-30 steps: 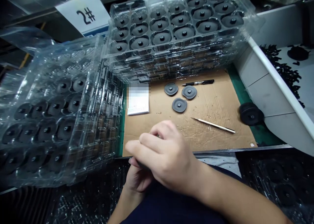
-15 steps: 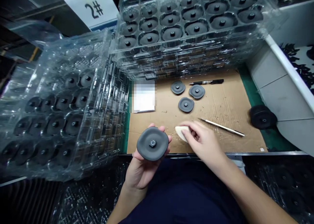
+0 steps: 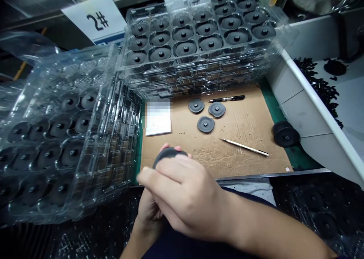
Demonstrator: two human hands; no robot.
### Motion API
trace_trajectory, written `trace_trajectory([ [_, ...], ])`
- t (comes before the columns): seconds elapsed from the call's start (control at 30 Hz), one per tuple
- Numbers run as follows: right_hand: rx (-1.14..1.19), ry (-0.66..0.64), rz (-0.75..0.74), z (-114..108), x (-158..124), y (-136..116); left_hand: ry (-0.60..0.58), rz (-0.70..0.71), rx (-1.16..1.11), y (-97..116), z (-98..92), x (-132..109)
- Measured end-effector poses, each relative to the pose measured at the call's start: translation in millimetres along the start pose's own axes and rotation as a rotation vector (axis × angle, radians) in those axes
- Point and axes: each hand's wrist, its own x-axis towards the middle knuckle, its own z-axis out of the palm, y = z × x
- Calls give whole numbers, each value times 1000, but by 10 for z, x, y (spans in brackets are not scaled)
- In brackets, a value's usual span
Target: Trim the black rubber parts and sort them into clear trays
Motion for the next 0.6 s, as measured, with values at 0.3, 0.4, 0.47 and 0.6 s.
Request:
trace_trajectory([
  [0.3, -201, -75, 180, -195, -162, 190, -108, 67, -47, -38, -124, 54],
  [0.4, -212, -27, 103, -196, -94, 339, -114, 36, -56, -42, -128, 28],
  [0.47, -91, 16, 176, -197, -99, 424, -180, -7, -88, -29, -136, -3],
  [0.6, 76, 126, 534, -134, -311, 572, -276, -60, -162, -17, -168, -46],
])
